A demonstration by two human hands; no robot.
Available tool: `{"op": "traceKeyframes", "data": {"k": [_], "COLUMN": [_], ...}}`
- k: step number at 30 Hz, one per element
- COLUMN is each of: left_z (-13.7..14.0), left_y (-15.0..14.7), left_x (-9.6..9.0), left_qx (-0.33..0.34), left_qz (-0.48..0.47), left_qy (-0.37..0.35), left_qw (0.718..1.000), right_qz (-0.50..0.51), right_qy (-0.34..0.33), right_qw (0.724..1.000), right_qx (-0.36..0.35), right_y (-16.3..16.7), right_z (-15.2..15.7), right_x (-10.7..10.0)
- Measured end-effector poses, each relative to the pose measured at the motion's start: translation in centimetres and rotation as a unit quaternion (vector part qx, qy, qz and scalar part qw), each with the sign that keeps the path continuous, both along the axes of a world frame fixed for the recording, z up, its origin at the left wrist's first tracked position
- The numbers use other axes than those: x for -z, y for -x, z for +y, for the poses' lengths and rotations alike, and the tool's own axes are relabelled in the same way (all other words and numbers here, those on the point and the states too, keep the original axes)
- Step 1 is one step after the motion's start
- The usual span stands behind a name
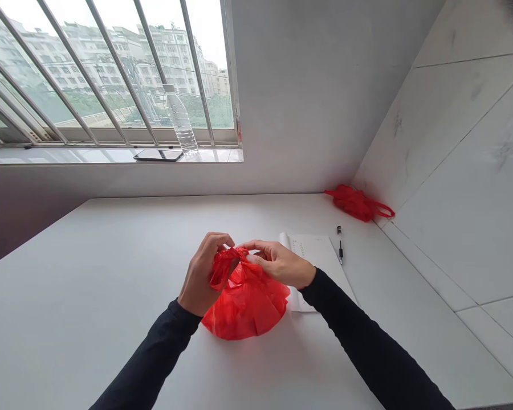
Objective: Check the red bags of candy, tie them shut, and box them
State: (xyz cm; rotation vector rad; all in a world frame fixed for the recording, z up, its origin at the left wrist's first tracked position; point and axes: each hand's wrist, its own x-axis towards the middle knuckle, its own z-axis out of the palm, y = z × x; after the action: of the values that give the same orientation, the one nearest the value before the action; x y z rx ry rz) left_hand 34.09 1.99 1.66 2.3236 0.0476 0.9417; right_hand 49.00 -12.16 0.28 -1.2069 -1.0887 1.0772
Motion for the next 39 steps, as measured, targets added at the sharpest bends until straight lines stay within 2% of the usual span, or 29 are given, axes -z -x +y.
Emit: {"op": "traceKeyframes", "data": {"k": [2, 6, 10, 12, 14, 18, 22, 27, 30, 33, 37, 39], "left_z": [0.0, -0.5, -0.7, -0.2, 0.8, 3.5, 6.4, 9.0, 9.3, 9.0, 7.4, 5.9], "left_y": [0.0, 0.0, -0.1, -0.3, -0.5, -0.4, 0.1, 0.9, 1.1, 0.8, 0.4, 0.7], "left_x": [0.0, -0.4, -0.3, 0.0, 0.2, 0.6, 1.0, 1.4, 1.3, 1.2, 0.5, -0.4], "left_qx": [0.003, 0.01, 0.001, -0.049, -0.132, -0.281, -0.369, -0.431, -0.442, -0.426, -0.38, -0.33], "left_qz": [0.004, 0.013, 0.049, 0.057, 0.086, 0.151, 0.178, 0.177, 0.165, 0.151, 0.136, 0.146], "left_qy": [0.0, -0.014, 0.055, 0.074, 0.073, 0.084, 0.127, 0.174, 0.187, 0.204, 0.245, 0.273], "left_qw": [1.0, 1.0, 0.997, 0.994, 0.985, 0.944, 0.903, 0.868, 0.862, 0.869, 0.882, 0.892], "right_qz": [-0.01, -0.069, -0.098, -0.097, -0.107, -0.146, -0.149, -0.162, -0.175, -0.172, -0.145, -0.14], "right_qy": [-0.01, -0.031, -0.035, -0.023, -0.012, 0.003, 0.011, 0.022, 0.024, 0.01, -0.016, -0.026], "right_qw": [1.0, 0.991, 0.982, 0.982, 0.981, 0.975, 0.974, 0.97, 0.965, 0.964, 0.968, 0.965], "right_qx": [0.015, 0.109, 0.155, 0.16, 0.163, 0.166, 0.17, 0.182, 0.196, 0.201, 0.203, 0.219], "right_y": [0.1, -0.2, -0.8, -1.1, -1.2, -1.3, -1.7, -2.6, -3.1, -3.3, -3.3, -3.0], "right_z": [0.1, 0.0, -0.3, -0.6, -0.8, -1.1, -1.5, -2.4, -2.5, -2.4, -3.6, -4.7], "right_x": [0.0, -0.5, -1.0, -1.1, -1.2, -1.7, -2.1, -2.3, -2.5, -2.6, -3.0, -3.1]}}
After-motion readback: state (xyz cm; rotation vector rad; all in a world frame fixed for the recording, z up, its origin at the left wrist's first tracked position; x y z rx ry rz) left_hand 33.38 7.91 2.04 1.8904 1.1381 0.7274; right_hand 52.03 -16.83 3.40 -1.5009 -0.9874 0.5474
